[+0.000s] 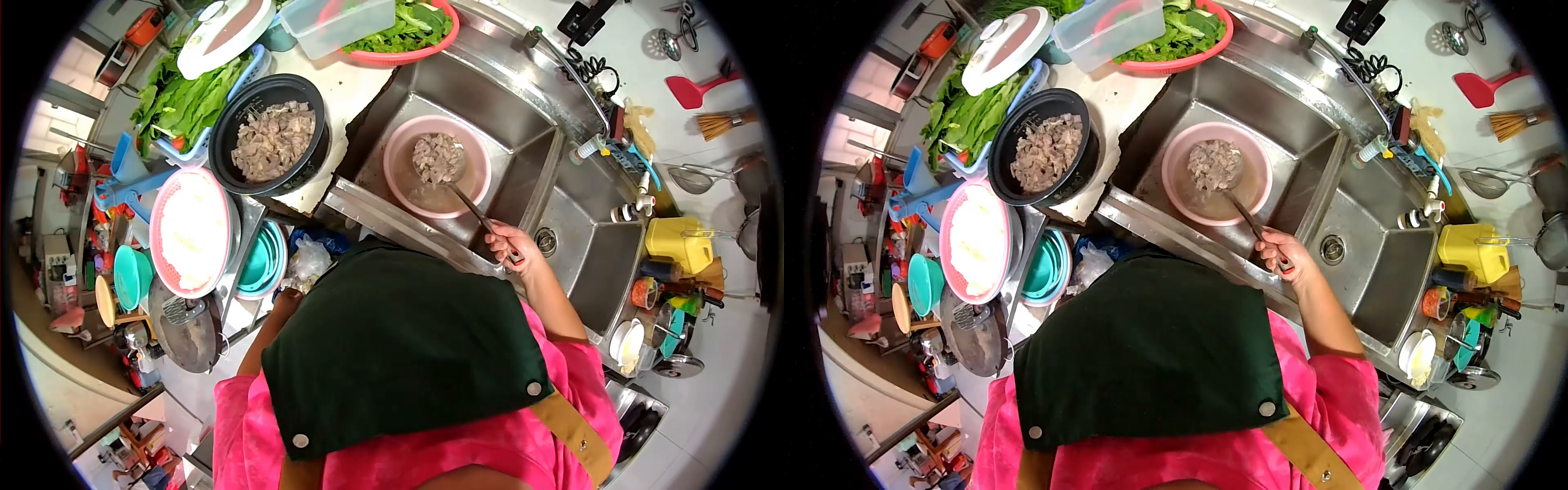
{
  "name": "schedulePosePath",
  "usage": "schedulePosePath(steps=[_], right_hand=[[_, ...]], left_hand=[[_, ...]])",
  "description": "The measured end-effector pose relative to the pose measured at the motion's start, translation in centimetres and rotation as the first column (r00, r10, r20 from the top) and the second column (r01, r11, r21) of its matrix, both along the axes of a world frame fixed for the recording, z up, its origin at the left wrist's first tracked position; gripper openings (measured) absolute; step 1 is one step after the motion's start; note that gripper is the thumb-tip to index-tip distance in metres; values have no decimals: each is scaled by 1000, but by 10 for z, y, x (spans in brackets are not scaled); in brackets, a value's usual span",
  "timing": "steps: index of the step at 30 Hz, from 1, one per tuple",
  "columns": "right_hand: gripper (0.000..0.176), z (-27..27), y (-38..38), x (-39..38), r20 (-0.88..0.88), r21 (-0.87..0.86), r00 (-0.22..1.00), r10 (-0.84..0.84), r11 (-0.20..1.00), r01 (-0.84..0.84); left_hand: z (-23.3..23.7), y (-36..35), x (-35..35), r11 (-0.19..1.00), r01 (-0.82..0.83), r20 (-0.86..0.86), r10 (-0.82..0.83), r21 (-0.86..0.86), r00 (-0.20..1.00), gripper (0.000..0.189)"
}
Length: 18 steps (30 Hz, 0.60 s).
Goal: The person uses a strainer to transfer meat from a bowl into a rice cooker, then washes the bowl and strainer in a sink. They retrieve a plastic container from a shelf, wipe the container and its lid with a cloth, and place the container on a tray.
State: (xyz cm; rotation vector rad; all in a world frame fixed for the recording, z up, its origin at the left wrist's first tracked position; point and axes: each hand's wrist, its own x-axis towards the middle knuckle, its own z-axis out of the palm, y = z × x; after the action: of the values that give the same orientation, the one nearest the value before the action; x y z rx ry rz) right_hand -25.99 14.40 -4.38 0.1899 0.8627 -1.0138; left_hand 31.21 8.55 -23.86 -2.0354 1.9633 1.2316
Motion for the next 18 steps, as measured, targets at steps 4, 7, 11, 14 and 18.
schedulePosePath(steps=[4,7,11,14,18], right_hand=[[24,50,1,9,-126,-34,991,-46,999,42],[30,97,5,16,-220,-126,969,-116,988,89],[38,130,13,15,-243,-245,953,-180,962,119],[39,132,13,19,-270,-270,944,-191,956,117],[34,96,6,24,-157,-208,977,-144,972,110]], left_hand=[[10,-15,2,993,103,-89,-108,-54,990,34],[16,-25,-6,979,-61,-115,84,196,990,37],[20,-23,-13,971,-109,-87,130,212,988,37],[26,-21,-15,995,78,-28,-77,55,997,37],[14,-17,-6,992,72,-105,-61,101,993,37]])
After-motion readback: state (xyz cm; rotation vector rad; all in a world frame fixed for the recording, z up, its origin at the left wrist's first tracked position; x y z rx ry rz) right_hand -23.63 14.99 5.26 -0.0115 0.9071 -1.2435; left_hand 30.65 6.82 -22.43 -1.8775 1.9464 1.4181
